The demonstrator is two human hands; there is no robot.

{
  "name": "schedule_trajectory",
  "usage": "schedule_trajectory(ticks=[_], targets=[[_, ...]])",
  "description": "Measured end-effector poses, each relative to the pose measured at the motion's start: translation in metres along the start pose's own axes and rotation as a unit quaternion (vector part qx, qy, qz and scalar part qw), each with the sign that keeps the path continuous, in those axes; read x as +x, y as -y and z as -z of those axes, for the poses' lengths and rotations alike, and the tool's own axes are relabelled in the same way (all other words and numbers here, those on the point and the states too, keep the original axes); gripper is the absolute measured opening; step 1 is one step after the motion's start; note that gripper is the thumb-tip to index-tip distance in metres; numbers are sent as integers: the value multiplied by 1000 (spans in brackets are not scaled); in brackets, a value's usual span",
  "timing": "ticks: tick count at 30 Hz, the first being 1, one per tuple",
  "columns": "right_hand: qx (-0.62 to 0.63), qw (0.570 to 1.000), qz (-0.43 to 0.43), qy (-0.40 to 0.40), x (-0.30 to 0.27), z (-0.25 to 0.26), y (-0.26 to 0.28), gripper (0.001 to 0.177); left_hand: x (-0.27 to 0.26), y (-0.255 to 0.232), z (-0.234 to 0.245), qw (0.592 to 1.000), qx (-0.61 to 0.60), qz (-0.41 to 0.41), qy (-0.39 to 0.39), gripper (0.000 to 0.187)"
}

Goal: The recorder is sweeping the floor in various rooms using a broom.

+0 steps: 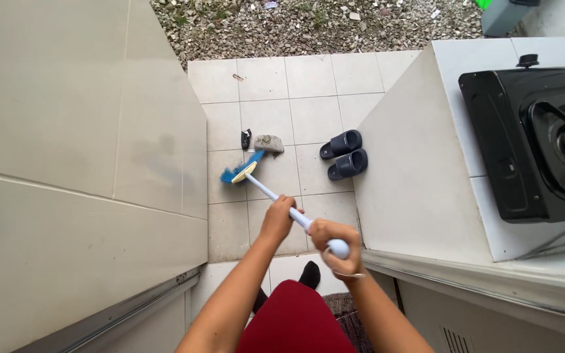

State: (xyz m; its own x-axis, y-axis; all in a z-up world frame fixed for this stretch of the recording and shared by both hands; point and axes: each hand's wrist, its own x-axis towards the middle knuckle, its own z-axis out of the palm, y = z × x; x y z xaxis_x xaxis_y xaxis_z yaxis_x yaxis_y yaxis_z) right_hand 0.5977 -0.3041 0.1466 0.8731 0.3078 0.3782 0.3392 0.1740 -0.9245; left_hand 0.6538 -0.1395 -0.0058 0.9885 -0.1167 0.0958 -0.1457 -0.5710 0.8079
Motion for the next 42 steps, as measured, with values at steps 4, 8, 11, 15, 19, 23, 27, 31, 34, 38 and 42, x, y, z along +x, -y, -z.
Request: schedule_trajectory(ticks=[4,8,11,15,19,23,27,31,34,38,42], targets=[[15,999,-28,-44,28,28,68,3,14,-73,9,998,1,-14,-62,25],[36,998,37,-47,59,45,109,14,26,-136,18,998,-34,6,49,21],[-41,999,18,-6,91,51,88,20,38,-124,-12,995,-76,-36,54,11],[-102,985,15,141,119,45,34,17,55,-50,-59,976,-214,20,-20,14],[-20,994,-27,104,112,35,-9,13,80,17,-45,989,-111,84,-42,10],[56,996,-19,67,102,23,-27,12,79,41,-7,995,15,64,-73,23],[53,998,-12,43,91,15,-17,11,62,34,11,992,21,63,-107,16],[36,998,42,43,82,-2,40,11,44,-35,54,990,30,47,-127,18],[-3,998,49,33,80,-12,91,7,28,-75,80,997,57,25,-49,33],[94,994,4,56,102,-12,120,10,6,-88,100,991,61,-58,104,39],[179,953,-87,228,120,-24,90,19,-19,-78,121,957,25,36,285,33]])
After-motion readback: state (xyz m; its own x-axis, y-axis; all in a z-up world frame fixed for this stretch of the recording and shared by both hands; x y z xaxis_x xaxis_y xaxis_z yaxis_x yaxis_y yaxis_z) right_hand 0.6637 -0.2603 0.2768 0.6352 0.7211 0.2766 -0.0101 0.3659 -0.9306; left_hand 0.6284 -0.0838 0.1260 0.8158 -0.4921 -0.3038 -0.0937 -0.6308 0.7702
